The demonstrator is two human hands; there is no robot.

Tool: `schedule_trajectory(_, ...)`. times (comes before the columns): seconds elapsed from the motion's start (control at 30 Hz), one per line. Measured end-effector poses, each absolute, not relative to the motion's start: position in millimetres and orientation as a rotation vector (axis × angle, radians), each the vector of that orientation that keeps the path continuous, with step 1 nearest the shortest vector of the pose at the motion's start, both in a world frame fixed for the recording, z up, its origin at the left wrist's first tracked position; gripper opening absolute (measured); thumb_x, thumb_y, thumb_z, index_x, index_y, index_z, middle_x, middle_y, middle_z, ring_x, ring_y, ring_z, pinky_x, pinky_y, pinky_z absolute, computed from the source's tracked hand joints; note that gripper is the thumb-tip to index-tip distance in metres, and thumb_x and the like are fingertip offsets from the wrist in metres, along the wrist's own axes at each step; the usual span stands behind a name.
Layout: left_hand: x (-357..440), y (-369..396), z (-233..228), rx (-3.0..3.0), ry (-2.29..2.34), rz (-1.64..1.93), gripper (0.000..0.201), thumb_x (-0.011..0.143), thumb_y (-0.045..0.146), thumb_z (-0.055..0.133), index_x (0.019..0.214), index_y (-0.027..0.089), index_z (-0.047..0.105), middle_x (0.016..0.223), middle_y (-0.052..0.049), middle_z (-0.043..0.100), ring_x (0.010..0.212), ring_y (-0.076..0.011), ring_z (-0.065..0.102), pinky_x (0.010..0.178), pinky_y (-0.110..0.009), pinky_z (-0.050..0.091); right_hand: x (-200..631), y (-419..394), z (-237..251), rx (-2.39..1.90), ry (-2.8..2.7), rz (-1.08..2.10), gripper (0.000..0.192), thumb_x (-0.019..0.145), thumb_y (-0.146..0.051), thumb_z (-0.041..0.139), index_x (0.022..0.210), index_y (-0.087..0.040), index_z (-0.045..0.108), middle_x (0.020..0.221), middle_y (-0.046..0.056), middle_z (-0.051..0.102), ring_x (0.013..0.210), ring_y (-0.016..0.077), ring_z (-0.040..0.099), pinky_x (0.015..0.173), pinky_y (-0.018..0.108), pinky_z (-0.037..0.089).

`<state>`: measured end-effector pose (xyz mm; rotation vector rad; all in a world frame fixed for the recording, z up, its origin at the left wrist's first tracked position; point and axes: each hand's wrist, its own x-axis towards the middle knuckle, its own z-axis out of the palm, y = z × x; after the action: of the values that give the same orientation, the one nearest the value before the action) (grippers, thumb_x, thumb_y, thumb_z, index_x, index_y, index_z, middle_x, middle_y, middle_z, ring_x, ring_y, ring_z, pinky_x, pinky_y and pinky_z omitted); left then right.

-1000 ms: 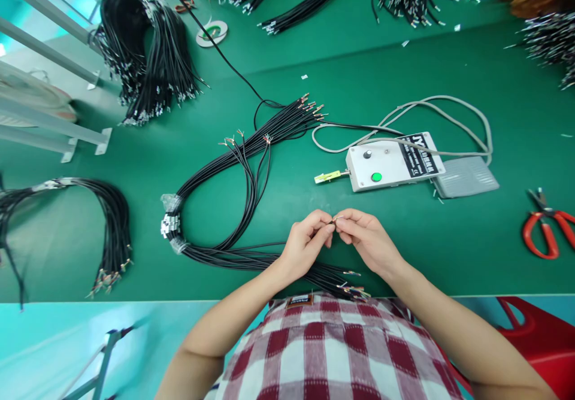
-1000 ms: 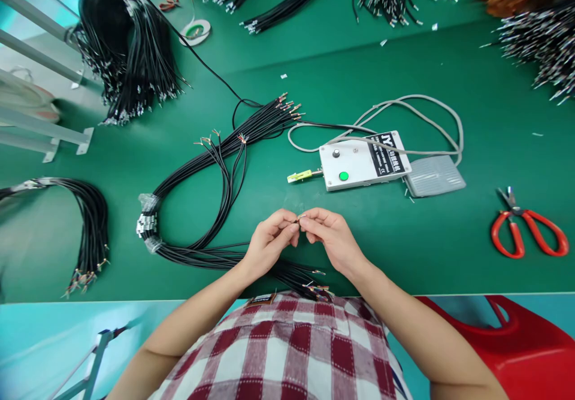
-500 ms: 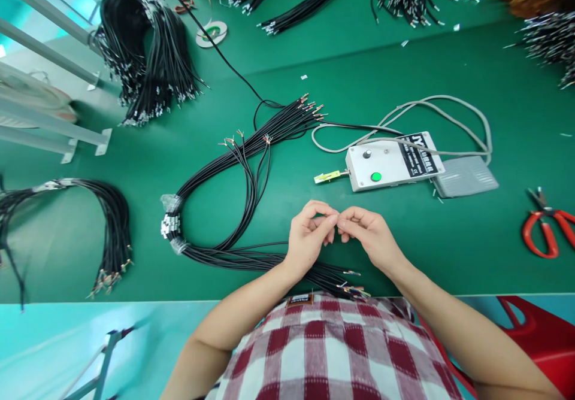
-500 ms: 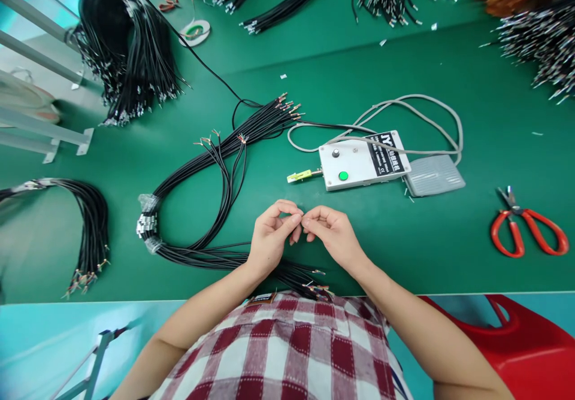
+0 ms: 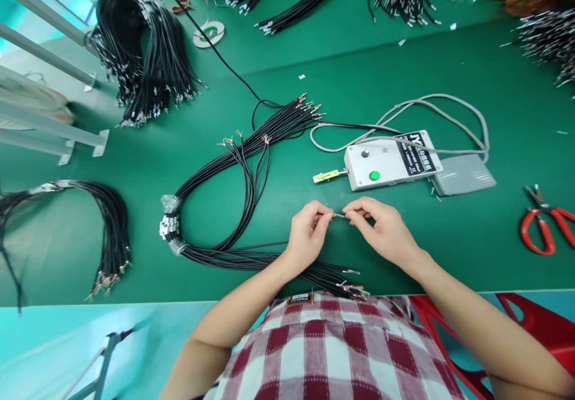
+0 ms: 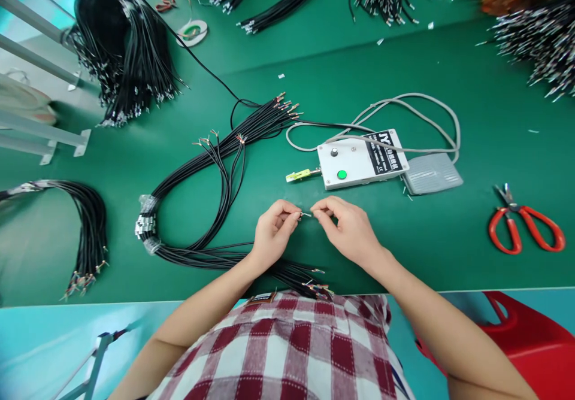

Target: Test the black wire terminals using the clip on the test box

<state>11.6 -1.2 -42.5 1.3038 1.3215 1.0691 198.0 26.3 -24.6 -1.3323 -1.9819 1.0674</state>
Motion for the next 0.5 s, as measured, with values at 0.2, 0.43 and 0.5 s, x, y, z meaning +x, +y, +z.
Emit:
schedule_trajectory(0.2, 8, 5, -39, 1.282, 1.301, 1.047, 0.012, 0.093, 0.023, 0.056, 0.082, 0.018, 0.055, 0.074, 0.001, 0.056, 0.061, -0.0094, 0.050, 0.056, -0.021, 0.040, 185, 34, -11, -1.178, -2.481, 0.289, 0.021, 0.098, -0.031, 0.054, 0.106, -0.017, 0.067, 0.100, 0.007, 0.074, 0.089, 0.0212, 0.066, 0.077, 0.035, 0.038)
schedule_trajectory(0.43, -8, 17, -29, 1.769, 1.341, 0.988, 0.017, 0.094, 0.018, 0.049, 0.080, 0.019, 0.057, 0.078, -0.003, 0.057, 0.076, -0.0150, 0.054, 0.071, -0.027, 0.044, 184, 53, -10, -0.969, -2.717, 0.013, 0.026, 0.099, -0.019, 0.050, 0.081, -0.020, 0.068, 0.080, 0.002, 0.072, 0.074, 0.0165, 0.058, 0.072, 0.035, 0.030)
schedule_trajectory(0.5, -11, 20, -30, 1.634, 1.371, 0.988, 0.015, 0.094, 0.021, 0.051, 0.079, 0.019, 0.057, 0.076, -0.002, 0.057, 0.070, -0.0133, 0.053, 0.065, -0.025, 0.043, 187, 53, -8, -1.037, -2.657, -0.009, 0.024, 0.099, -0.022, 0.051, 0.083, -0.021, 0.070, 0.084, 0.002, 0.075, 0.077, 0.0171, 0.060, 0.072, 0.036, 0.030)
